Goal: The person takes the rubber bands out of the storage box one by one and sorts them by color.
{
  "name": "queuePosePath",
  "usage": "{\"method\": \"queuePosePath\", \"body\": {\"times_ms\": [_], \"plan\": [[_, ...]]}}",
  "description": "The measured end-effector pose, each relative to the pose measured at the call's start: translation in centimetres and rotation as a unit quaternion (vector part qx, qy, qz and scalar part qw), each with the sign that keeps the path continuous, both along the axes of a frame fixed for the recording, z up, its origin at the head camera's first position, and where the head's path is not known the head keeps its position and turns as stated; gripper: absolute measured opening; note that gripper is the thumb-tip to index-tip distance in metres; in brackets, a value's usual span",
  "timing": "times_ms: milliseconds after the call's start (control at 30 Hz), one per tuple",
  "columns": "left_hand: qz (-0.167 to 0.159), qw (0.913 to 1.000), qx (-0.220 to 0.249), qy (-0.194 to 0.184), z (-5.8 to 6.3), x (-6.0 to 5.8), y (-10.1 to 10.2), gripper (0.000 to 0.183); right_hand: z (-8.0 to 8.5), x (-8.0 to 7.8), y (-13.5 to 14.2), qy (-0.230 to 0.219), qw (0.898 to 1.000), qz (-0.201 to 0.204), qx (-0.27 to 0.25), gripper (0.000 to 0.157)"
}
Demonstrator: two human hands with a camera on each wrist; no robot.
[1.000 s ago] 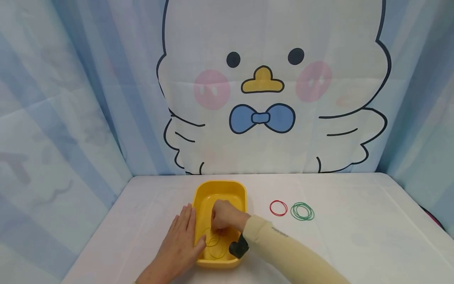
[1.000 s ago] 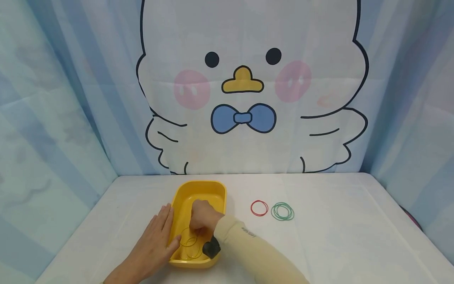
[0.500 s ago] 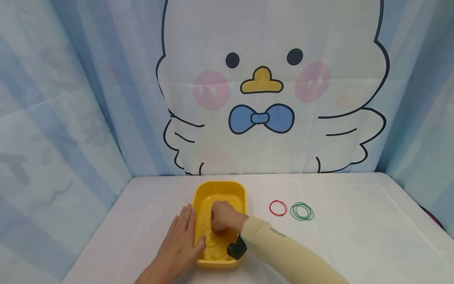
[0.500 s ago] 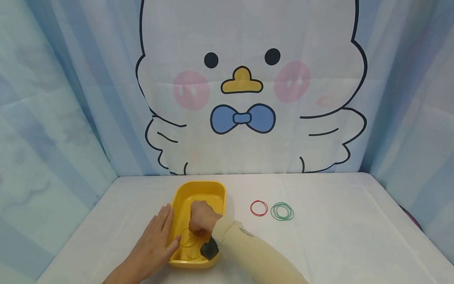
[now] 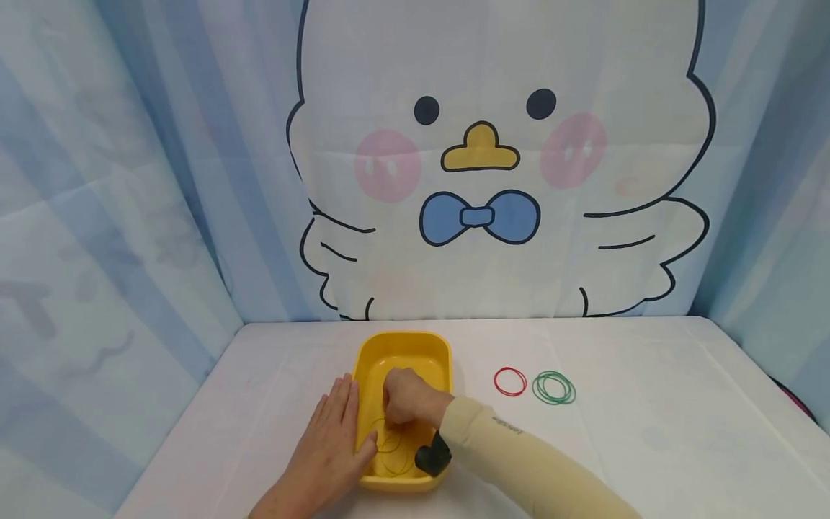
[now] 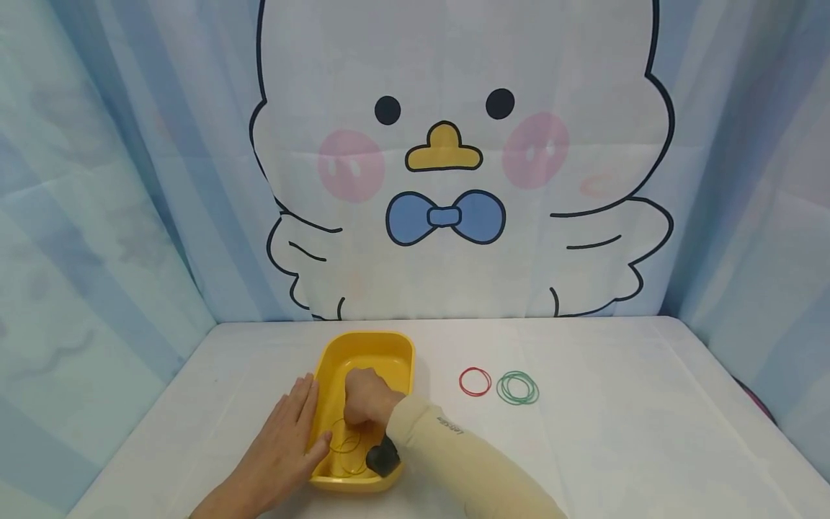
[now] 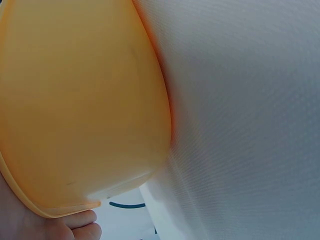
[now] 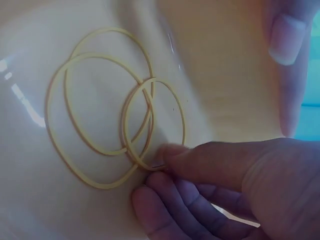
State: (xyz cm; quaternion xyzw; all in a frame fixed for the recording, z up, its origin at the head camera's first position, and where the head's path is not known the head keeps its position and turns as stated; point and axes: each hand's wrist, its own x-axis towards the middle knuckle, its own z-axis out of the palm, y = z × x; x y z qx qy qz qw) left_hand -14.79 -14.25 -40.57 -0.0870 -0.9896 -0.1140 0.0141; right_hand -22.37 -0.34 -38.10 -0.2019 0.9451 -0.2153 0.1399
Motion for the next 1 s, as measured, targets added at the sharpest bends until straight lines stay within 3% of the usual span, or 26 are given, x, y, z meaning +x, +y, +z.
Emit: {"method": "queuePosePath", "body": {"times_ms": [333, 567, 1000], "plan": [[0.002, 1.0000, -0.004, -0.002, -0.1, -0.1, 0.0, 0.077, -0.3, -0.2, -0.3, 0.027, 0.999, 0.010, 0.023, 0.023], [0.001, 1.0000, -0.002, -0.005, 0.0, -0.1, 0.0, 0.076, -0.1, -0.2, 0.1, 0.005, 1.000, 0.021, 0.008, 0.023], [0.006, 0.9999, -0.009, -0.004, 0.0, -0.1, 0.0, 0.077, 0.0, -0.7, 1.3, -0.116, 0.988, 0.002, -0.101, 0.011]]}}
